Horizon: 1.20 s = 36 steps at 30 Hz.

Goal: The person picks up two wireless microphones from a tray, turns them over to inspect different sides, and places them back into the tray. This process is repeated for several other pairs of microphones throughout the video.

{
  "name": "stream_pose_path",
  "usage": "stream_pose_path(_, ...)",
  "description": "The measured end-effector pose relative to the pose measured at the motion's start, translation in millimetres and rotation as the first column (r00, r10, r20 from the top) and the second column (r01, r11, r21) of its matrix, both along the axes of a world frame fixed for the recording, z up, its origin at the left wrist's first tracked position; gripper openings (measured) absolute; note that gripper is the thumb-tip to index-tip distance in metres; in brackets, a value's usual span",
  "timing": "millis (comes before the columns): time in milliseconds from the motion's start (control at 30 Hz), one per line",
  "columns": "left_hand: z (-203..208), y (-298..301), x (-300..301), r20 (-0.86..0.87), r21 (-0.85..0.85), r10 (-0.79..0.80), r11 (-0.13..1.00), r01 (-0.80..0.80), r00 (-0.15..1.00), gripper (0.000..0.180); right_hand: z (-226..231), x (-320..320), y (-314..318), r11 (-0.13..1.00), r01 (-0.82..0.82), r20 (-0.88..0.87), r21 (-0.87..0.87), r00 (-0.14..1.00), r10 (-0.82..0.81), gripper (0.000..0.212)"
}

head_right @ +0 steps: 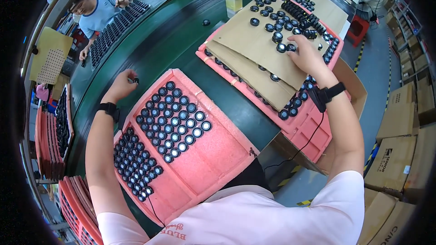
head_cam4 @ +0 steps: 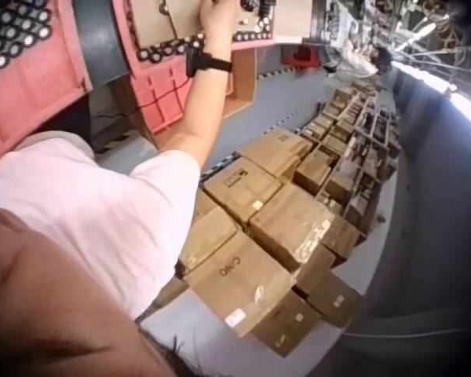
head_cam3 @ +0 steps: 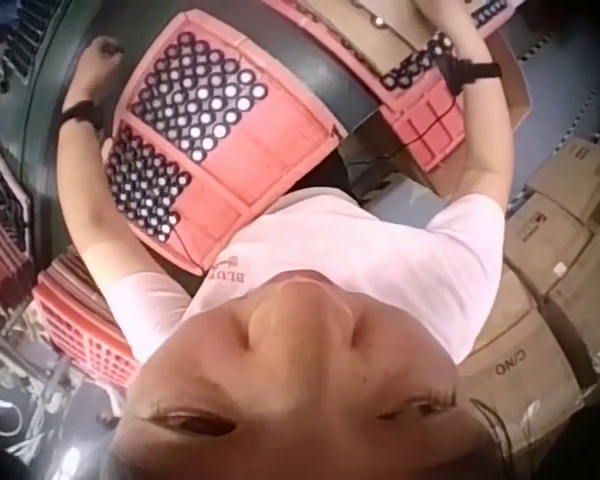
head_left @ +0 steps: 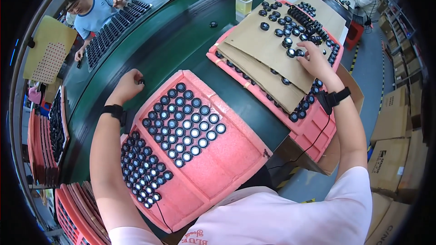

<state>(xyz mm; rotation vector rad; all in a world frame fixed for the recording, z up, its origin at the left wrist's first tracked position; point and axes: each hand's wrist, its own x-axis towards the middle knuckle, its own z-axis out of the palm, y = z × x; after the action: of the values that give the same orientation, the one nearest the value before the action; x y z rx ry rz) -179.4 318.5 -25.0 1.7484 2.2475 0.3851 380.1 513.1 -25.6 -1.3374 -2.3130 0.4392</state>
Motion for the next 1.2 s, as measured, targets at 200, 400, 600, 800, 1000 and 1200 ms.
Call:
stream_pose_path(200,39.5,-62.8,38.8,0.393,0.123,-0.008,0.991,-0.044,0.919,0.035,-10.5,8.3,5.4,0.992,0.001,-0.014,0.125,1.0,0.001,0.035)
stream_pose_path(400,49.5,-179.9,93.2,0.744,0.333,-0.096,0.911,-0.243,0.661,0.015,14.4,-36.3,-75.1,0.956,-0.159,-0.319,-0.246,0.945,0.075,0.027)
stream_pose_path(600,30.5,-261.8,138.7,0.775,0.505,-0.205,0.77,-0.39,0.598,0.025,40.2,-138.0,-205.1,0.459,-0.804,-0.815,-0.378,0.524,0.247,0.025)
stream_pose_path(800,24.7,-287.3,174.4,0.804,0.586,-0.282,0.527,-0.615,0.524,0.034,45.0,-231.3,-281.3,0.256,-0.93,-0.841,-0.263,0.351,0.411,0.026)
stream_pose_path(1000,10.8,-297.3,183.8,0.803,0.572,-0.139,0.454,-0.683,0.579,0.027,13.2,-274.1,-316.0,0.151,-0.971,-0.946,-0.186,0.219,0.241,0.031)
stream_pose_path(1200,-8.0,-290.7,180.3,0.779,0.529,-0.107,0.641,-0.556,0.618,0.029,-10.3,-263.1,-303.9,0.367,-0.925,-0.737,-0.1,0.317,0.597,0.029)
